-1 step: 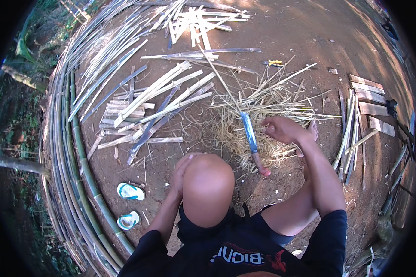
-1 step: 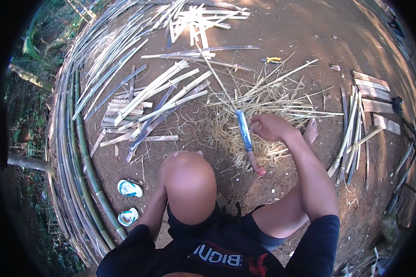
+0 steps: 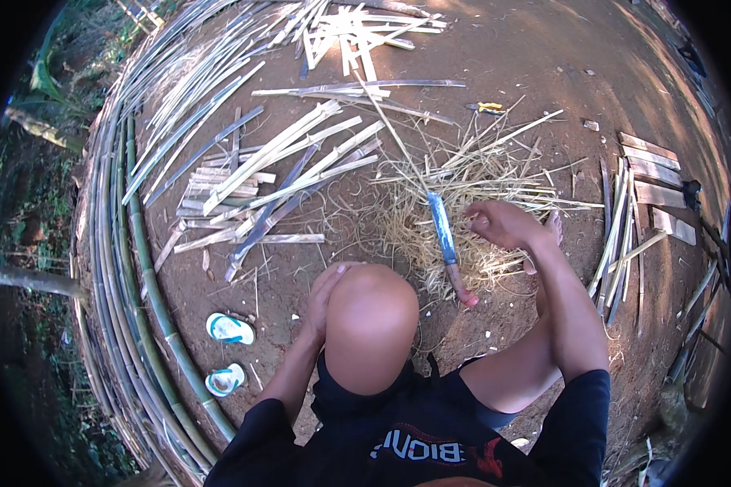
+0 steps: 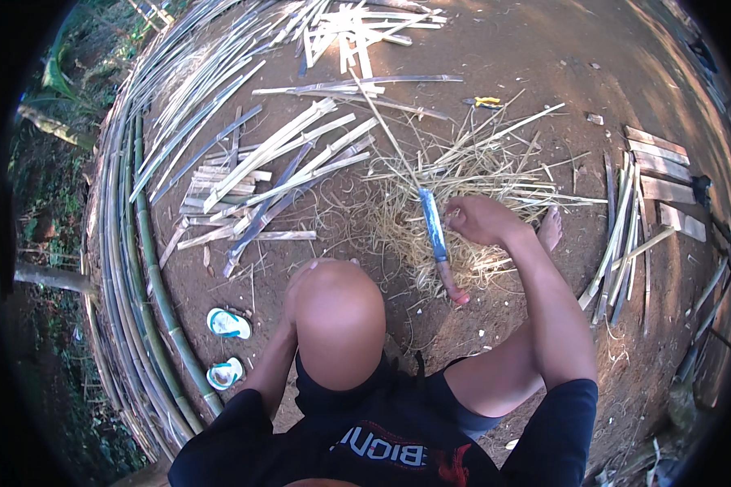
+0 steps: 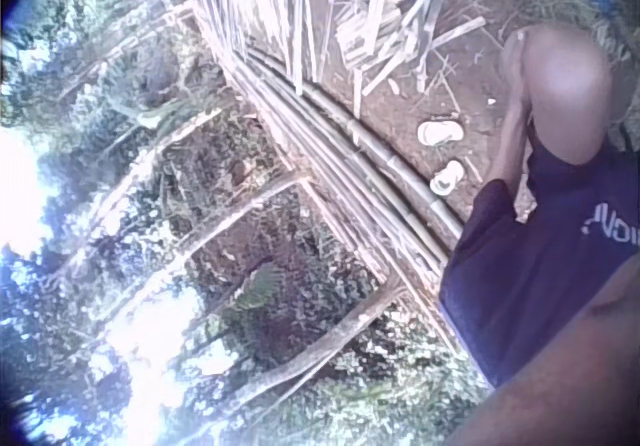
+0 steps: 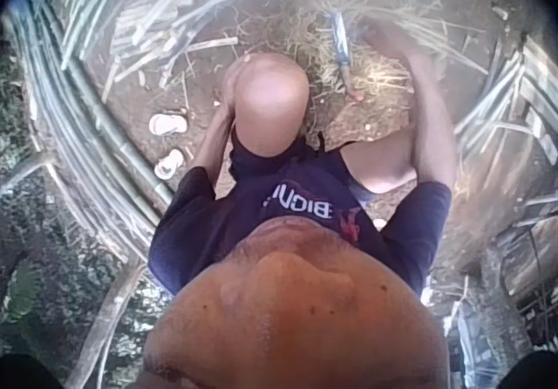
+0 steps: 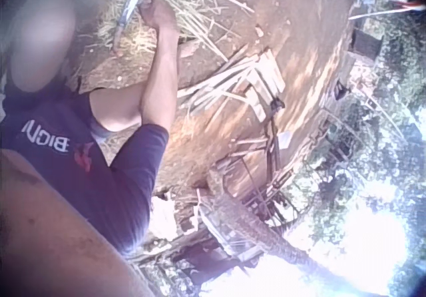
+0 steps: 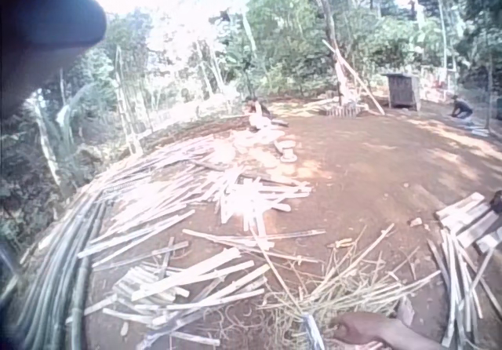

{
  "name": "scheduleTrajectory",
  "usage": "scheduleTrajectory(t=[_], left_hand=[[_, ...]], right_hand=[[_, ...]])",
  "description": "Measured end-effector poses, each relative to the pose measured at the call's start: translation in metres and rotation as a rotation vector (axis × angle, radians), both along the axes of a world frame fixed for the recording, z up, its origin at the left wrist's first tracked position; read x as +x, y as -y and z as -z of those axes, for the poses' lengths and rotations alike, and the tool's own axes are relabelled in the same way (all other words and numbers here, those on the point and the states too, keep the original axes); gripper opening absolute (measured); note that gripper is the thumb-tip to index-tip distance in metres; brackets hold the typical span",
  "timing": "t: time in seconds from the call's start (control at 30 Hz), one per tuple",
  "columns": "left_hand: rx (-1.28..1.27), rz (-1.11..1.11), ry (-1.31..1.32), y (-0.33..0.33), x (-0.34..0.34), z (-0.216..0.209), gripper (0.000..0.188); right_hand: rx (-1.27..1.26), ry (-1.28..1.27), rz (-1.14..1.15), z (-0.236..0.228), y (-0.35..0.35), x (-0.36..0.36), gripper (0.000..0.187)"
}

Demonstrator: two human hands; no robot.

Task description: The person sits on the ground and uses a knife to split long bamboo poles into thin strips. They hold the bamboo with one hand and use the knife to shave and split the material, creating a pile of bamboo shavings and strips.

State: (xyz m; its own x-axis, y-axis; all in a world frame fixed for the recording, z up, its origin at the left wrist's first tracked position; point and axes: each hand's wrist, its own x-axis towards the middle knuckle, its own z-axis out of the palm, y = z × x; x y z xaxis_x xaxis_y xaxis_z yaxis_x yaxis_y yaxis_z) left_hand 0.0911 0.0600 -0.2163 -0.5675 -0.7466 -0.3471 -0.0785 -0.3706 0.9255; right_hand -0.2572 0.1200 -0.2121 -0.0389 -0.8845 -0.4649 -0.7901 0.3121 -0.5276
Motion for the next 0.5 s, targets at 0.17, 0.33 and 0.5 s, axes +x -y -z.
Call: scheduleTrajectory(t=[0.17,0.33,0.5], left_hand=[[-0.028,-0.028,0.021,-0.014,0.010,0.043,0.043],[0.025,-0.035,0.102,-0.044,0.032,0.096,0.041],[0.095,0.001,0.243,-0.064,0.057,0.112,0.038]], right_hand=[[-0.027,0.025,0.010,-0.001,0.010,0.001,0.040],[-0.071,-0.001,0.039,0.001,0.011,-0.008,0.041],[-0.053,-0.014,0.055,0.004,0.007,-0.016,0.043]])
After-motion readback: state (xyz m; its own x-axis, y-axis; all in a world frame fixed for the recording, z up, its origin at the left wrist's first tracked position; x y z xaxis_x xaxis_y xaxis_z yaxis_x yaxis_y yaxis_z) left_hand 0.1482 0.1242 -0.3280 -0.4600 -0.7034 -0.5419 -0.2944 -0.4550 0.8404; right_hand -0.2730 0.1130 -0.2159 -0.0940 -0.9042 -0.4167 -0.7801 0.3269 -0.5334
